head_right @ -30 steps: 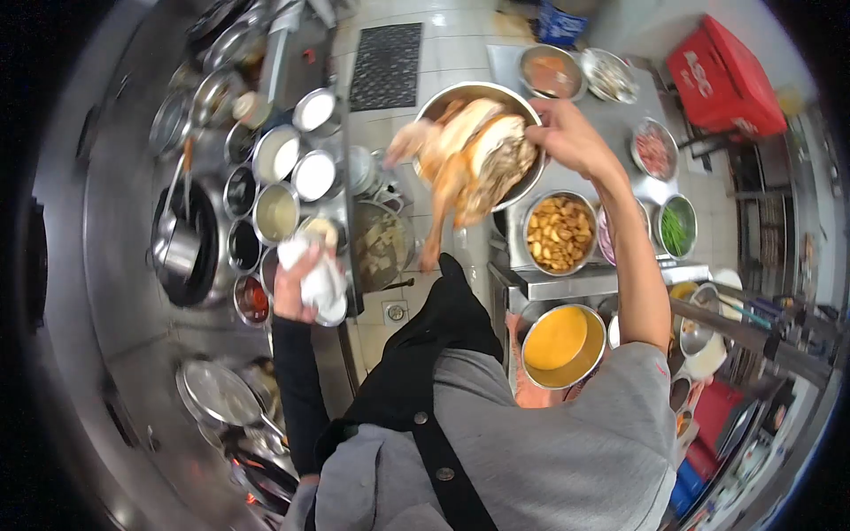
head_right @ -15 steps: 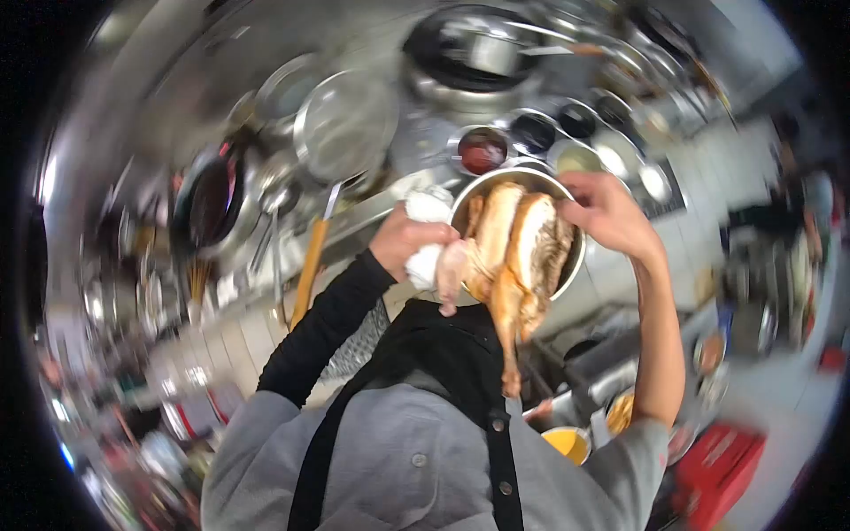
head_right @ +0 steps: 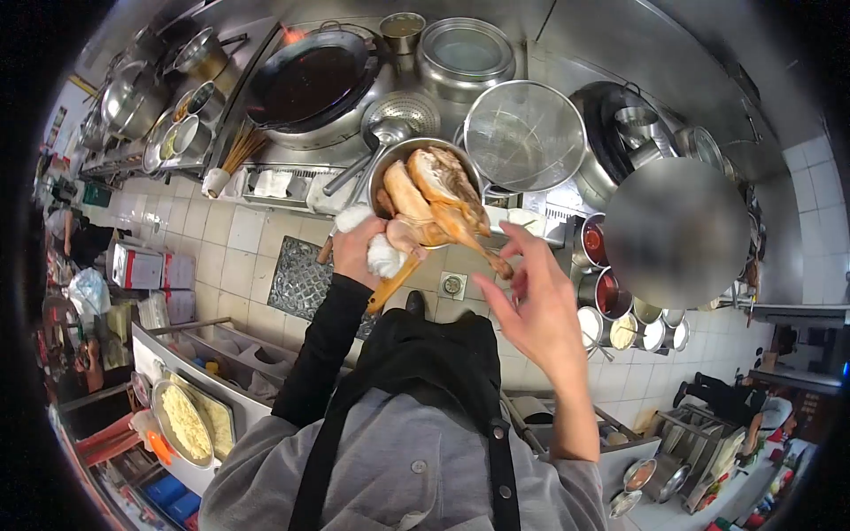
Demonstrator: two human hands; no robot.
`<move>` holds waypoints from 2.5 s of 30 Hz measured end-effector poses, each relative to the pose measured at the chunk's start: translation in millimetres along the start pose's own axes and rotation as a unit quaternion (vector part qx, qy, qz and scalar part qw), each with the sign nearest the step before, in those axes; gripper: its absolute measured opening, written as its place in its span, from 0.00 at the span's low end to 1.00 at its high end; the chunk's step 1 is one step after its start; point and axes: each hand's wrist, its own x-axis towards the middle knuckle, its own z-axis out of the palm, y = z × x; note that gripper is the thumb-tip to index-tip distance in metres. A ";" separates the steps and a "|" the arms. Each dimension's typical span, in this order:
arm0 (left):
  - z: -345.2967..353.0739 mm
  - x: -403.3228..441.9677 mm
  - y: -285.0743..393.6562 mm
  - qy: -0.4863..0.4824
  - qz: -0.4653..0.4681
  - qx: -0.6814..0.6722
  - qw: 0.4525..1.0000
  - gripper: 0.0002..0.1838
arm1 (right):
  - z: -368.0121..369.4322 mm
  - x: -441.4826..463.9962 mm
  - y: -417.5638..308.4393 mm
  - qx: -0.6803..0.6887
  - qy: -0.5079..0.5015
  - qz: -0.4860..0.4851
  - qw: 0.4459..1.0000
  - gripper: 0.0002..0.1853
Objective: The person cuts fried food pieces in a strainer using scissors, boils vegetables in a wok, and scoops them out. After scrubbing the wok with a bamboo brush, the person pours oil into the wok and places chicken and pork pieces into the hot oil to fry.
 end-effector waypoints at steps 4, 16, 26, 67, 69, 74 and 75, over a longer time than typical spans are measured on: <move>-31.4 -6.8 -22.8 0.007 -0.001 0.058 0.998 0.03 | 29.0 34.4 3.0 -0.174 0.002 -0.188 0.967 0.24; -84.9 25.2 -90.8 0.123 -0.278 -0.319 0.898 0.05 | 86.9 204.5 -62.6 0.014 -0.193 -0.261 0.946 0.08; -133.3 76.0 -213.8 0.236 -0.413 -0.429 0.768 0.06 | 194.1 340.3 -128.5 0.093 -0.088 -0.147 0.981 0.09; -189.2 52.7 -137.0 0.254 -0.393 -0.388 0.794 0.04 | 275.5 131.4 -82.6 -0.010 -0.091 -0.131 0.987 0.23; -181.6 59.9 -130.5 0.228 -0.365 -0.357 0.829 0.03 | 273.5 134.1 -89.9 -0.073 -0.072 -0.157 0.982 0.24; -181.5 63.3 -131.8 0.200 -0.340 -0.355 0.847 0.02 | 270.2 151.5 -71.5 -0.119 -0.114 -0.225 0.960 0.20; -183.6 63.2 -135.3 0.196 -0.337 -0.351 0.851 0.02 | 268.2 154.8 -68.9 -0.118 -0.145 -0.247 0.951 0.19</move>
